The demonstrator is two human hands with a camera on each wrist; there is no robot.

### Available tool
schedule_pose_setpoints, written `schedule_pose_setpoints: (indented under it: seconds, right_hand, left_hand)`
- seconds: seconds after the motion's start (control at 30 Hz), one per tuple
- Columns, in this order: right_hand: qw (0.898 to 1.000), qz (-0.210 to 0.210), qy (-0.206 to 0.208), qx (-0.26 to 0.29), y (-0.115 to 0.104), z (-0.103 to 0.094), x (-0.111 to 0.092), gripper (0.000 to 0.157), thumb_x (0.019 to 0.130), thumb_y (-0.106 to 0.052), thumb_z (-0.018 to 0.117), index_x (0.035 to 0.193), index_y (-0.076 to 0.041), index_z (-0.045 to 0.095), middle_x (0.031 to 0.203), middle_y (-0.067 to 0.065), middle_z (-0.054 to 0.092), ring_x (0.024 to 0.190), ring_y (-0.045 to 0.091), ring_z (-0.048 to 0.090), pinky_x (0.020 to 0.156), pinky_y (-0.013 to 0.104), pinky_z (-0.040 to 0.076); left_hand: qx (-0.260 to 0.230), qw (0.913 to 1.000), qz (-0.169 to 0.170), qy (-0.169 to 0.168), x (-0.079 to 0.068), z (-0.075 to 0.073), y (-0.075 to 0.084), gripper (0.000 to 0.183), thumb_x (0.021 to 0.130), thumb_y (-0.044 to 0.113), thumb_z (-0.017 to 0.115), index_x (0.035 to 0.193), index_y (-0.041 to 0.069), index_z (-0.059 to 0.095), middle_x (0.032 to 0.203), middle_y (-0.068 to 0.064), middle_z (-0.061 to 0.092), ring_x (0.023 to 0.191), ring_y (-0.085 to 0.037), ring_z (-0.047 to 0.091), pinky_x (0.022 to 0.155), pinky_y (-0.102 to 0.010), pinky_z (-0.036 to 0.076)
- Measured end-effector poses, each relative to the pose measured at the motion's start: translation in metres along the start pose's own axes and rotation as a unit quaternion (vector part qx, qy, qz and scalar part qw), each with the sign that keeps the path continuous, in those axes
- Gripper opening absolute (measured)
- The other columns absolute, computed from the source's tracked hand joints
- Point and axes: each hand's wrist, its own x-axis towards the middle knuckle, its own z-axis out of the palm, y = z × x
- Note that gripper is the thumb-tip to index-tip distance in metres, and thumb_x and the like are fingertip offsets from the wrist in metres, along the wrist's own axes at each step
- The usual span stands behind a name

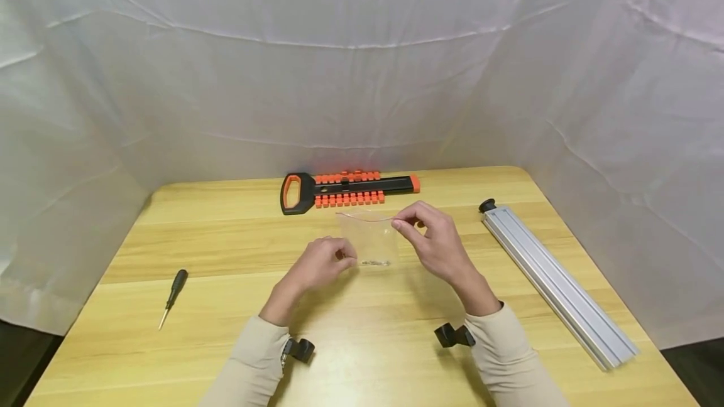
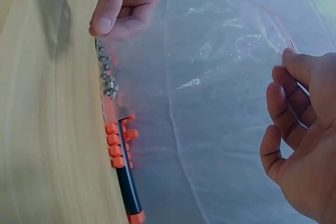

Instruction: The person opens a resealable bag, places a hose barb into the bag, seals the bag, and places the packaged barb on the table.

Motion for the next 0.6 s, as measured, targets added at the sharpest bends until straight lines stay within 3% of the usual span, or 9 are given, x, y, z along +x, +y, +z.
schedule_pose_setpoints:
  seconds: [0.2, 0.3, 0.43, 0.53, 0.6]
  right_hand:
    - [0.999, -0.028, 0.016, -0.010, 0.000, -0.003, 0.001, 0.010, 0.095, -0.021, 0.061, 0.093, -0.012, 0.066, 0.084, -0.005, 0.062, 0.073, 0.007, 0.050, 0.066, 0.029, 0.044]
    - [0.999, -0.041, 0.024, -0.004, 0.001, -0.003, 0.003, 0.009, 0.095, -0.018, 0.061, 0.093, -0.009, 0.066, 0.083, -0.004, 0.061, 0.072, 0.007, 0.049, 0.065, 0.028, 0.044]
    - [0.998, -0.047, 0.032, 0.008, 0.003, -0.002, 0.006, 0.005, 0.094, -0.014, 0.062, 0.095, -0.011, 0.065, 0.084, -0.004, 0.060, 0.073, 0.007, 0.048, 0.066, 0.025, 0.042]
    - [0.999, -0.036, 0.028, 0.015, 0.006, 0.001, 0.006, 0.004, 0.094, -0.014, 0.062, 0.096, -0.013, 0.065, 0.084, -0.005, 0.059, 0.074, 0.008, 0.048, 0.066, 0.026, 0.042]
    - [0.999, -0.022, 0.021, 0.015, 0.008, 0.004, 0.003, 0.003, 0.094, -0.014, 0.062, 0.096, -0.014, 0.065, 0.084, -0.006, 0.059, 0.074, 0.007, 0.048, 0.066, 0.027, 0.042]
  left_hand:
    - [0.044, 0.9973, 0.021, 0.054, 0.001, -0.001, 0.001, 0.005, 0.087, 0.017, 0.071, 0.083, 0.021, 0.071, 0.081, 0.013, 0.069, 0.075, -0.005, 0.056, 0.076, -0.029, 0.047]
    - [0.044, 0.9967, 0.023, 0.064, 0.003, -0.004, 0.000, 0.005, 0.088, 0.018, 0.070, 0.083, 0.021, 0.070, 0.082, 0.012, 0.069, 0.076, -0.007, 0.056, 0.078, -0.031, 0.047]
    - [-0.048, 0.9961, 0.009, 0.073, 0.001, -0.016, 0.005, 0.012, 0.088, 0.026, 0.071, 0.095, 0.020, 0.064, 0.095, 0.005, 0.065, 0.091, -0.017, 0.058, 0.084, -0.038, 0.047]
    - [-0.137, 0.9816, 0.022, 0.131, -0.001, -0.027, 0.013, 0.021, 0.089, 0.027, 0.070, 0.105, 0.017, 0.061, 0.102, -0.002, 0.062, 0.097, -0.022, 0.056, 0.086, -0.041, 0.046]
    - [-0.162, 0.9678, 0.056, 0.184, -0.002, -0.032, 0.018, 0.017, 0.090, 0.023, 0.069, 0.104, 0.014, 0.063, 0.101, -0.004, 0.064, 0.093, -0.021, 0.057, 0.084, -0.038, 0.046]
